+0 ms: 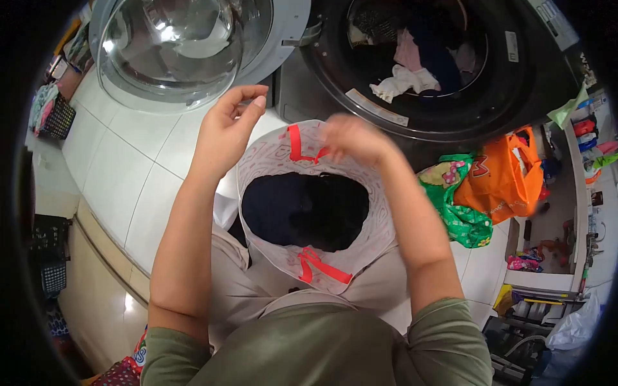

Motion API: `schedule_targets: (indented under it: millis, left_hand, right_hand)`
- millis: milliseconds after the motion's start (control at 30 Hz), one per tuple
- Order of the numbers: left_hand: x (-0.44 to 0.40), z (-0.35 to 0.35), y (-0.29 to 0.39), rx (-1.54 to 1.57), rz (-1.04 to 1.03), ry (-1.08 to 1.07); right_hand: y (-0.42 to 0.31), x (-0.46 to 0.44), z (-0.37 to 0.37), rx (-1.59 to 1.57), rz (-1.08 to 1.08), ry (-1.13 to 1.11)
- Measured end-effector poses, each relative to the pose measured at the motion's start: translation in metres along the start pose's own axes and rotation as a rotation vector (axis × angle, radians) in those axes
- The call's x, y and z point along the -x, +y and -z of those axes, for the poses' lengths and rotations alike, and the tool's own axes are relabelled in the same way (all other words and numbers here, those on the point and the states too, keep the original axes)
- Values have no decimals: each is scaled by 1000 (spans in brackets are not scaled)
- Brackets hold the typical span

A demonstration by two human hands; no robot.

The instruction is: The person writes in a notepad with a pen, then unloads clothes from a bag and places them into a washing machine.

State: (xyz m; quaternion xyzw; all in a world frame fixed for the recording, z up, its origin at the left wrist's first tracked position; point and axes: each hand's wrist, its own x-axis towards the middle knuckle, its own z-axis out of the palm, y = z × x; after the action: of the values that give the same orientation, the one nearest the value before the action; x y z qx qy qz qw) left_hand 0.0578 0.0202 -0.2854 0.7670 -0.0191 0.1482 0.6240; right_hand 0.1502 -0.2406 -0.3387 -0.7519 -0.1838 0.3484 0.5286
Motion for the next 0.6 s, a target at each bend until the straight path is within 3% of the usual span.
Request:
schedule_targets:
  millis: [67,100,133,167,200,233,333,400,433,533,600]
  left_hand:
    - [0,-2,-4,-98,-60,6]
    - [1,-4,-2,-114,-79,8]
    - [2,-4,-2,-174,-108,5]
    - [2,-4,-2,-233,-139,4]
    - [3,-4,-2,-292,-169,3]
    - [4,-6,-3,-258,-160,1]
    - [7,-4,-3,-403,-165,-65]
    - [7,-6,-6,-406,-176,-89]
    - [6,-5,-6,-418,-176,-98]
    - [4,0,4,-374,-116,-174]
    - [7,0,6,-329,-93,-267]
  right_hand:
    - [66,-16,-50,306,-355,-695]
    - [98,-21,-69,598,-588,-735]
    - [107,-16,-84,857,-766,-604]
    - [158,-18,-90,1173,-589,-430]
    - [194,-8,-88,1091,-653,-141]
    - [207,6,-87,1050,-684,-9]
    - [270,10,-77,800,-831,131]
    - [280,10,-68,893,-617,38]
    - [270,1,-63,937,-497,-3]
    - [156,-11,-39,472,-405,-156]
    - [78,0,-22,194,-289,-130]
